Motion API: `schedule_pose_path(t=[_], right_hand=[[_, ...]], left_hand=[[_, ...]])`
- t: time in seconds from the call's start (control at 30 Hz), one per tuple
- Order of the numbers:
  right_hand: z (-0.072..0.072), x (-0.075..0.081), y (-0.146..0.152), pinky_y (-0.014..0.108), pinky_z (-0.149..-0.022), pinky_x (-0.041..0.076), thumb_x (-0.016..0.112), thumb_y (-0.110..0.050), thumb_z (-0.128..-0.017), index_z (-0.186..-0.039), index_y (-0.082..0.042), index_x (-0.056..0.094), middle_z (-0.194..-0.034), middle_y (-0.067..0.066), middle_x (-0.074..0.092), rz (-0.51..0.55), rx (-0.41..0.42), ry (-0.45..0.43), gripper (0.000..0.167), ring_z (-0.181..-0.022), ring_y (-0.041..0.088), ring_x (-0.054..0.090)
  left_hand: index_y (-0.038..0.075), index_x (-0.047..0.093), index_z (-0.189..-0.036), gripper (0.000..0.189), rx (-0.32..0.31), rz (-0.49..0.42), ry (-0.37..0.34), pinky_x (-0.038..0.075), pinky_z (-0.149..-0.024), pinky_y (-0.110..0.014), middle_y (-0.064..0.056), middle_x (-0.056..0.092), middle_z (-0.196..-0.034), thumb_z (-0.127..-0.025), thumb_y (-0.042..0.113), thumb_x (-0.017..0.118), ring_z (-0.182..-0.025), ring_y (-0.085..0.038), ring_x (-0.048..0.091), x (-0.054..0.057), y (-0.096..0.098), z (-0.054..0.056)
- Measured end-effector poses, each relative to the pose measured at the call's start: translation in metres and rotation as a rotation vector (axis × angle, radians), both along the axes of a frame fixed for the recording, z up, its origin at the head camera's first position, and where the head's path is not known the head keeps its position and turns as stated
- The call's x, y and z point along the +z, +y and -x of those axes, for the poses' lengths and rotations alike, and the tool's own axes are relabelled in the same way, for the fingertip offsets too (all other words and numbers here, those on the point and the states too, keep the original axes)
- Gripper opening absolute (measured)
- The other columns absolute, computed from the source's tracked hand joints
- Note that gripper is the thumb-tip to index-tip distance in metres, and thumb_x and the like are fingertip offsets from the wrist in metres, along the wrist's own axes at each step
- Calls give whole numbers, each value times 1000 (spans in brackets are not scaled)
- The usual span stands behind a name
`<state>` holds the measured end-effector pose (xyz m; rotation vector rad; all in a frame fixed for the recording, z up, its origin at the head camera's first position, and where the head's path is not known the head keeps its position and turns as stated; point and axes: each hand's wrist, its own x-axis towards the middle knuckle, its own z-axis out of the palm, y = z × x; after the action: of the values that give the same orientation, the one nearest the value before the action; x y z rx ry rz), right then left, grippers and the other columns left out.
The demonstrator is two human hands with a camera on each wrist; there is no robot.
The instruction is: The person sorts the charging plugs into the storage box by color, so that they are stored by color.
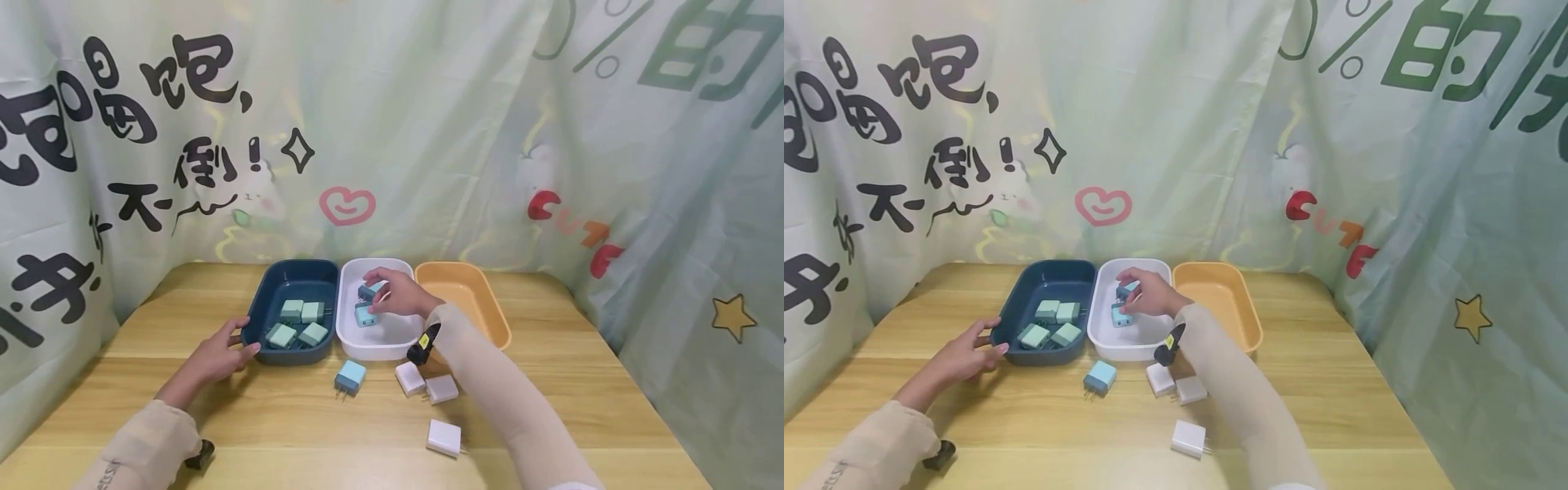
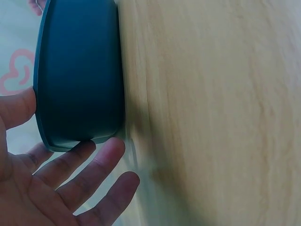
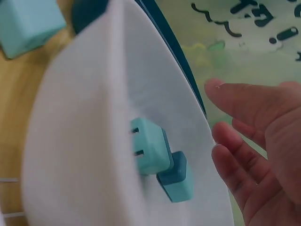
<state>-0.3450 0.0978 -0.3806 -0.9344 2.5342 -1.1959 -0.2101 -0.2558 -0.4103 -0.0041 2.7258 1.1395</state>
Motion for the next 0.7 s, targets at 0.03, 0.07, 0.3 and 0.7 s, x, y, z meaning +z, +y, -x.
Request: schedule_pose_path(t=[0.03, 0.07, 0.3, 0.7], right_hand=[[-2, 0, 1, 29, -84, 53, 82, -7, -77, -130, -2, 53, -125, 19, 59, 1, 13, -1, 60, -83, 16, 65], [-5, 1, 1, 29, -84, 53, 82, -6, -77, -130, -3, 53, -125, 20, 59, 4, 24, -3, 60, -83, 17, 65], [-25, 2, 3, 29, -81, 54, 81, -3, -77, -128, -5, 55, -121, 14, 60, -1, 100, 26, 58, -85, 17, 64], [-56, 4, 5, 30, -80, 54, 84, -9, -75, -127, -4, 54, -122, 6, 59, 30, 231, 87, 61, -88, 19, 64]], left_hand=[[-1, 19, -150, 77, 1, 0, -2, 48, -87, -57, -41, 33, -141, -96, 38, 60, -99, -42, 65, 0, 0, 0], [-1, 19, -150, 78, 0, -1, -2, 48, -87, -57, -42, 33, -141, -96, 38, 60, -99, -43, 65, 0, -1, 0], [0, 18, -150, 77, 4, -3, -13, 47, -89, -58, -41, 31, -142, -97, 37, 59, -103, -45, 63, 1, -1, 1], [-1, 18, -150, 77, -9, -19, -7, 47, -89, -58, -42, 32, -141, -97, 36, 59, -103, -44, 64, 0, -1, 1]])
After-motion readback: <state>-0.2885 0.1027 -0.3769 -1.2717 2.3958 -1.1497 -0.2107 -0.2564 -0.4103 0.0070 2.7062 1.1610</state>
